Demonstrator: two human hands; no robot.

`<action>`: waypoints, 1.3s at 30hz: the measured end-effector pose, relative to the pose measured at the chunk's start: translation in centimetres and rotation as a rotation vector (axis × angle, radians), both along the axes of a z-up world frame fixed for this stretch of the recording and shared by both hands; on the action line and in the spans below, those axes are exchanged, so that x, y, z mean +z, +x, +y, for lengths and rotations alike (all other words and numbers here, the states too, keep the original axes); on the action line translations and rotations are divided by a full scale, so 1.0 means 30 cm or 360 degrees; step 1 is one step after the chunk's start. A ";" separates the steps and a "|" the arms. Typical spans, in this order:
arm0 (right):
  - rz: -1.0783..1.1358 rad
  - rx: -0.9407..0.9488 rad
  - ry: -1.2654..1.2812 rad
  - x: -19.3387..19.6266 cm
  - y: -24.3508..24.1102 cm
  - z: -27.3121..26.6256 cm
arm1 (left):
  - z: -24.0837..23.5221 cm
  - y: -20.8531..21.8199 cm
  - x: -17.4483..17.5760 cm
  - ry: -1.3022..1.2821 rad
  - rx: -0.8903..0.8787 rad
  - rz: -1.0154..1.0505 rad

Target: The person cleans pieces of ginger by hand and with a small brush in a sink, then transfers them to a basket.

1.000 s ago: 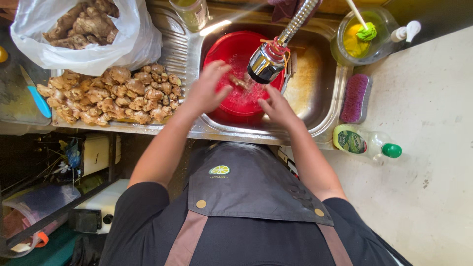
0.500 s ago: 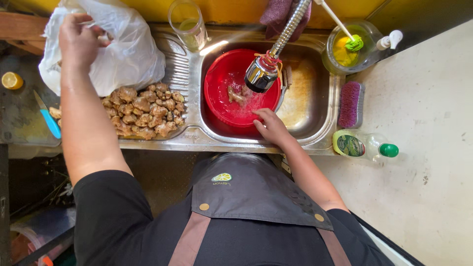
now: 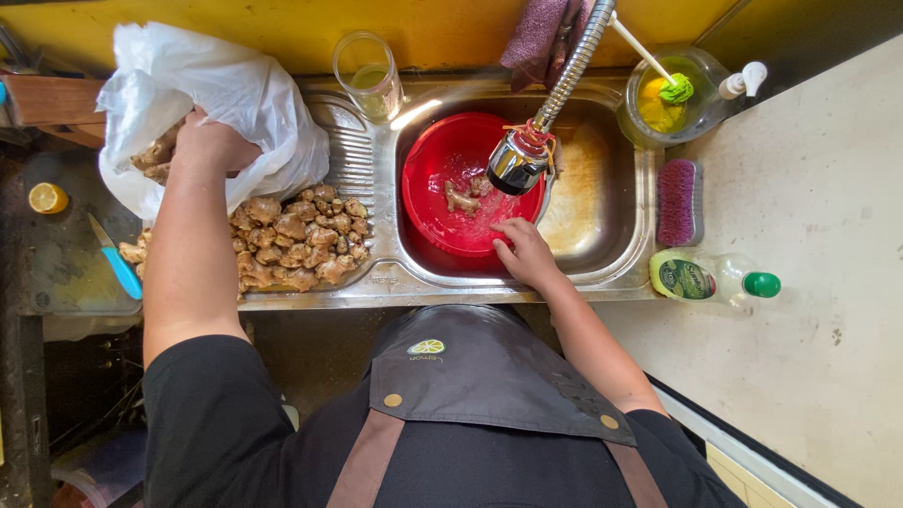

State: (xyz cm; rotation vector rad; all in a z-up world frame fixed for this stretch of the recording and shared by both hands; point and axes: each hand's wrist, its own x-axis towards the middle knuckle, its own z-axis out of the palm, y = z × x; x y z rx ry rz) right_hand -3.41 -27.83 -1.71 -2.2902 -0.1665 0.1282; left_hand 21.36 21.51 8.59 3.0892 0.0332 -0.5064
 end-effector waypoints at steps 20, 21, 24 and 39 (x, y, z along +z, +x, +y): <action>0.0013 -0.0042 -0.0013 0.001 -0.014 0.019 | 0.086 -0.184 0.406 0.0297 -0.0255 -0.0711; 0.0012 -0.0009 -0.0004 0.014 -0.006 0.013 | 0.110 -0.241 0.446 0.0331 -0.0309 -0.0967; 0.0161 0.0075 -0.0037 0.081 0.018 0.008 | 0.138 -0.401 0.497 -0.0376 -0.0456 -0.1194; 0.0705 0.0258 0.1306 0.229 0.074 0.086 | -0.661 -0.642 0.053 -0.1724 -0.0591 -0.0062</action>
